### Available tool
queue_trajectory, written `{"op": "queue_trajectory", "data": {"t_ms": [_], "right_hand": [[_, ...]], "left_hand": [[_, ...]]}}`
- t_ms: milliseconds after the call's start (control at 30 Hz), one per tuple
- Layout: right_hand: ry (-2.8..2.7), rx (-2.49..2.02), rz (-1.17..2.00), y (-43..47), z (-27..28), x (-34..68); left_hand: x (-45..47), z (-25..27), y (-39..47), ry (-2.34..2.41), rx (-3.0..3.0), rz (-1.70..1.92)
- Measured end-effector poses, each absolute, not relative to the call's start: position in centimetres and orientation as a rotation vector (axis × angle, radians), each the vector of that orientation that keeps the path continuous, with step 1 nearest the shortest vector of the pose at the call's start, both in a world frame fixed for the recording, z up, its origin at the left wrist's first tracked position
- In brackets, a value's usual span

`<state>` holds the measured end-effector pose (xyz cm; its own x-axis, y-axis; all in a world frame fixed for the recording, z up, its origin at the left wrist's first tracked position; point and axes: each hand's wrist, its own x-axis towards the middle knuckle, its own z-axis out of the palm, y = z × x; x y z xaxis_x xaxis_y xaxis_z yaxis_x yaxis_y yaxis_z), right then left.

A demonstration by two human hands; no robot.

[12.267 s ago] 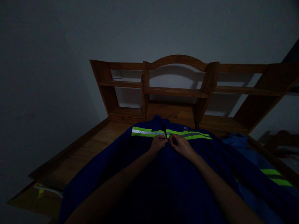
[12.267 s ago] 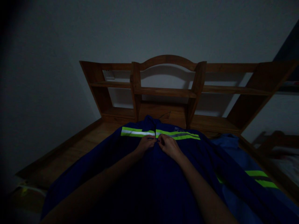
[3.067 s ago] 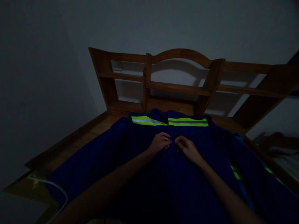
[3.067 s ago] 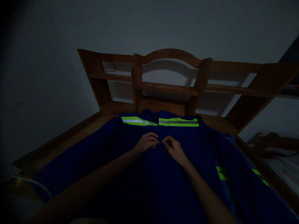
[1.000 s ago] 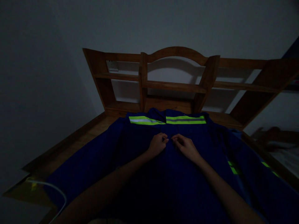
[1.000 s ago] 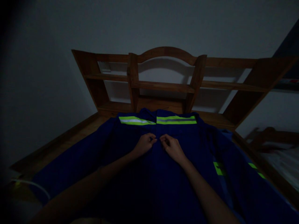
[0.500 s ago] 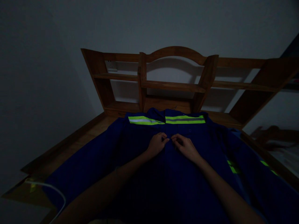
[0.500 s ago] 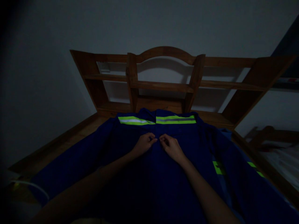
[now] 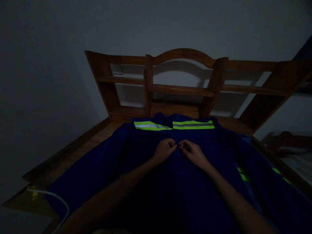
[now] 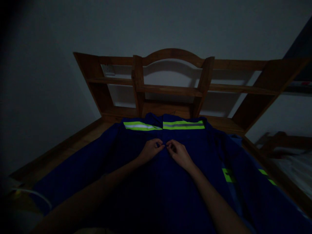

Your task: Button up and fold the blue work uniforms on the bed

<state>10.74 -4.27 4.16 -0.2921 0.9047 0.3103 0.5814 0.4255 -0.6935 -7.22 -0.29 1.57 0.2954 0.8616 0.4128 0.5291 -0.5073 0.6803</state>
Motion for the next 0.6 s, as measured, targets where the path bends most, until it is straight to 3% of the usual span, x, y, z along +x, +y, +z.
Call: {"op": "queue_trajectory", "data": {"t_ms": [600], "right_hand": [[-2.003,-1.246,0.575,-4.5,4.4,10.7]], "left_hand": [[-7.0,2.4,-1.5,1.293,2.047,1.084]]}}
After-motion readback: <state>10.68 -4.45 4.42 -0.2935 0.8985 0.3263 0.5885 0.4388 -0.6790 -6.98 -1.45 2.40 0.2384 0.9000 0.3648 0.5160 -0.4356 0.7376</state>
